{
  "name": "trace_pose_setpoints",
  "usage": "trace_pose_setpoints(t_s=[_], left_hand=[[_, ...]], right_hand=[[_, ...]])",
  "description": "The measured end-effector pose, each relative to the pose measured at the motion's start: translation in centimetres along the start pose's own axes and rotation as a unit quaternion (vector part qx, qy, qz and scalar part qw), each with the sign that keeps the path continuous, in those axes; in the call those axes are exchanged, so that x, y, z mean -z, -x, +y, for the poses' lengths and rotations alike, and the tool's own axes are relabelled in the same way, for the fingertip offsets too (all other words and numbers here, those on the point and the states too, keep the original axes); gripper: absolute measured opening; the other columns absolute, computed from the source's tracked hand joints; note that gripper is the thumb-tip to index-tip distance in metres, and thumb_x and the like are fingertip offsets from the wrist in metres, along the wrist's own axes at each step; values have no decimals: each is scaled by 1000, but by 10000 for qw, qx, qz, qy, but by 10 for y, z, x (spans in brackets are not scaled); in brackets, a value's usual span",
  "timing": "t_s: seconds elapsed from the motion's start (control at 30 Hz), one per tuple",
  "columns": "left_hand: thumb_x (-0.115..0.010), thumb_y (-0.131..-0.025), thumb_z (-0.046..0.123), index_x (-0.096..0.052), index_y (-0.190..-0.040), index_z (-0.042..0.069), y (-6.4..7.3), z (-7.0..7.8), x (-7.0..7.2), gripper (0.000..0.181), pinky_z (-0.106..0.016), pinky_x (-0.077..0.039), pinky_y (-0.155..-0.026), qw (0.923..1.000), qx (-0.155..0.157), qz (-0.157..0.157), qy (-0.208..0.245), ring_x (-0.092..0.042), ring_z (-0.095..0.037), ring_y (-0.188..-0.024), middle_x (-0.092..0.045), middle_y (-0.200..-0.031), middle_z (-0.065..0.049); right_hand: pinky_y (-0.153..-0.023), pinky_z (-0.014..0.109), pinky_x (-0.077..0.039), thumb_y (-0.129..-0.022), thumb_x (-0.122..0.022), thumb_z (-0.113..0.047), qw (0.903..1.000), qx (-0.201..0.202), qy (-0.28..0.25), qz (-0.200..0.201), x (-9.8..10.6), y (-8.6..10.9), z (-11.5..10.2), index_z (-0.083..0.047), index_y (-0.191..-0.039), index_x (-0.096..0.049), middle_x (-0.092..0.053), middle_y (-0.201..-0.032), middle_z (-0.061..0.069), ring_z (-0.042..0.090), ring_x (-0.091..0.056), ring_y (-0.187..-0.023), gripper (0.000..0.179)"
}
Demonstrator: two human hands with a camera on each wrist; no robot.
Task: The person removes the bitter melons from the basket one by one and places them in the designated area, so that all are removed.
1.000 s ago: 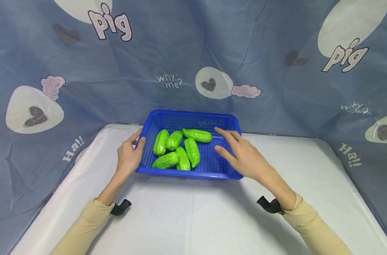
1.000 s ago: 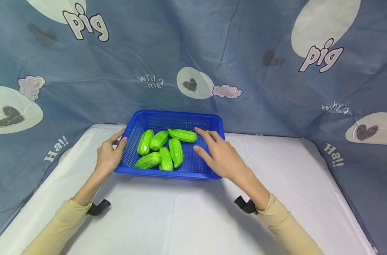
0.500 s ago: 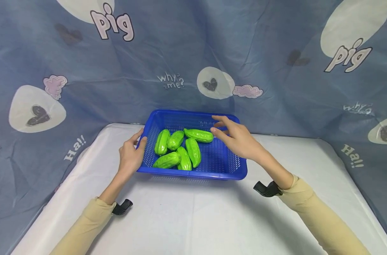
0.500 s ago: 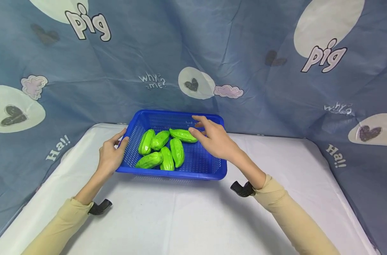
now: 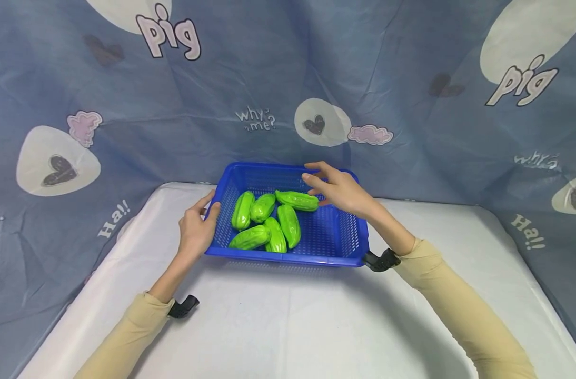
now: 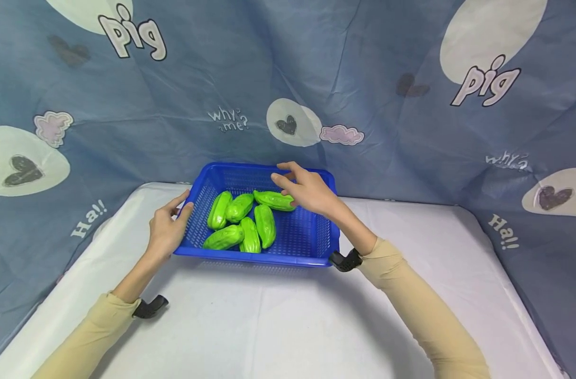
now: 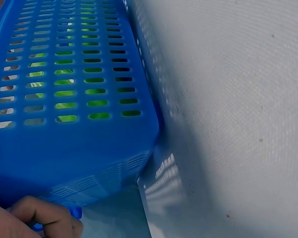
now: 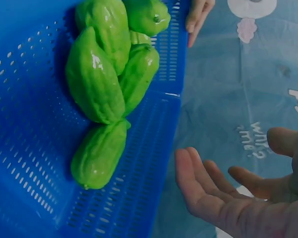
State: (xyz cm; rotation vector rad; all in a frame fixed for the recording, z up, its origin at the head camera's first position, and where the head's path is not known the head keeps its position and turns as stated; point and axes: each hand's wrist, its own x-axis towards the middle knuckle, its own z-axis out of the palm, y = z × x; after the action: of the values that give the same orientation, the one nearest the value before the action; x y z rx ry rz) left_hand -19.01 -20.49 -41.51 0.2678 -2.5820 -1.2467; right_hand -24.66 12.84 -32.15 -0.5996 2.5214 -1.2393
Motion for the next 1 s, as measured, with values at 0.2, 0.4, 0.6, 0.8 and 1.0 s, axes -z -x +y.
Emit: trace_pose_setpoints(t_s=[0.2,0.4,0.6,0.8,1.0], left_hand=[[-55,-112,32,-56,-158,16,-1,0,0,49,-28,-36,-56,10000,38,-29,11,-39,-11,-57,-66,-116,-24],[-55,-112,32,-56,-158,16,-1,0,0,48,-29,-37,-57,10000,30,-9,15,-41,-12,-57,-67,-115,-24],[-55,-112,32,-56,-158,16,-2,-1,0,48,-27,-36,-56,10000,4,10,28,-40,-11,-57,-67,-114,-23],[-55,-112,33,-57,-158,16,-2,-1,-1,49,-29,-37,-59,10000,17,28,45,-43,-15,-63,-68,-115,-23],[-55,-112,34,-56,-158,17,0,-1,0,49,-28,-37,-56,9999,46,-23,88,-40,-10,-57,-67,-114,-22]], right_hand=[[-91,48,-66,-114,-52,-45,9982,-310,-363,-371,-7,-18,5,-15,-160,-47,-60,-154,14,38,-68,-133,56],[-94,51,-64,-113,-54,-39,9936,-634,-432,-828,-16,-32,8,-9,-159,-49,-56,-157,22,41,-64,-137,55],[-93,50,-64,-114,-54,-39,9896,-758,116,-1214,-21,-40,6,-8,-161,-47,-60,-153,21,41,-63,-139,56],[-94,50,-64,-114,-53,-40,9829,-975,512,-1475,-26,-47,3,-11,-163,-45,-57,-156,19,37,-64,-137,58],[-93,50,-65,-113,-54,-41,9784,-1142,719,-1566,-32,-54,5,-14,-163,-45,-61,-154,17,36,-66,-135,58]])
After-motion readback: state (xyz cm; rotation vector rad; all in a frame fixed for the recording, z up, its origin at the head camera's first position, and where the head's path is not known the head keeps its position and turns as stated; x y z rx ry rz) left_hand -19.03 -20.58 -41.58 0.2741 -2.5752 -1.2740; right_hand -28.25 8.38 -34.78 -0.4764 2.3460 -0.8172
